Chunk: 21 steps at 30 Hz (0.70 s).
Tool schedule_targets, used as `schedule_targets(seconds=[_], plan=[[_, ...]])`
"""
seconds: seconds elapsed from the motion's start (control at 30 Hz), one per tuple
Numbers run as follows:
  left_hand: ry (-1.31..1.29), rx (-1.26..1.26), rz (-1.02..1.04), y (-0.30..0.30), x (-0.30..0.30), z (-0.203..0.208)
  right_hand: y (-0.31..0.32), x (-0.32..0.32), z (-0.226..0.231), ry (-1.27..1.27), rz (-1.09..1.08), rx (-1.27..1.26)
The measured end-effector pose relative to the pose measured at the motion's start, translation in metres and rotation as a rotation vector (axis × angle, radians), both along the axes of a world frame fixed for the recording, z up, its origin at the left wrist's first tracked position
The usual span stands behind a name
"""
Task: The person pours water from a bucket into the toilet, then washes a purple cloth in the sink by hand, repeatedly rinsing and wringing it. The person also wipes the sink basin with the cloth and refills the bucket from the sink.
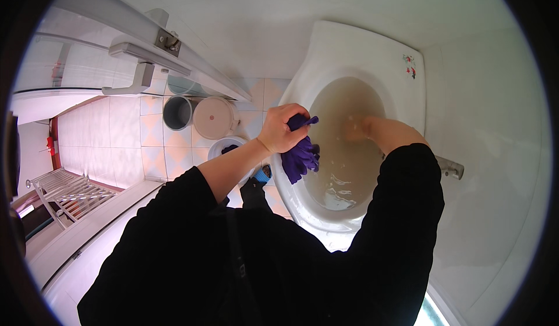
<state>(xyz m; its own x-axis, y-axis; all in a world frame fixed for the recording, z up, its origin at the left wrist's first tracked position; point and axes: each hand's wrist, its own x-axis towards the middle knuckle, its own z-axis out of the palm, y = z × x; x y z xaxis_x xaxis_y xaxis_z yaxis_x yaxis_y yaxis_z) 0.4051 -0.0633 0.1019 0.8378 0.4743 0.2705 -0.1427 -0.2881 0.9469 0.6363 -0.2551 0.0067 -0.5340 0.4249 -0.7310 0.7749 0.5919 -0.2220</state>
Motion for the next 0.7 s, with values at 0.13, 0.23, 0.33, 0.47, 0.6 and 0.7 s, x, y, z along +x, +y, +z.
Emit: schedule_targets(seconds=[0.13, 0.23, 0.33, 0.47, 0.6, 0.7], plan=[[0.039, -0.037, -0.032, 0.003, -0.001, 0.002, -0.001, -0.006, 0.007, -0.021, -0.101, -0.024], [0.05, -0.032, -0.015, 0.004, -0.004, 0.0, 0.009, -0.016, 0.006, -0.016, -0.148, -0.012], [0.046, -0.053, -0.034, 0.0, -0.002, 0.004, -0.005, -0.02, 0.018, -0.063, -0.228, -0.018], [0.058, -0.035, -0.007, 0.002, -0.003, 0.0, 0.002, -0.031, 0.018, -0.116, -0.284, 0.023], [0.094, -0.014, 0.037, 0.008, -0.005, -0.001, 0.013, -0.041, 0.008, -0.255, -0.319, 0.062], [0.087, -0.082, -0.007, -0.005, 0.003, 0.002, -0.008, -0.053, 0.022, -0.512, -0.381, 0.016]])
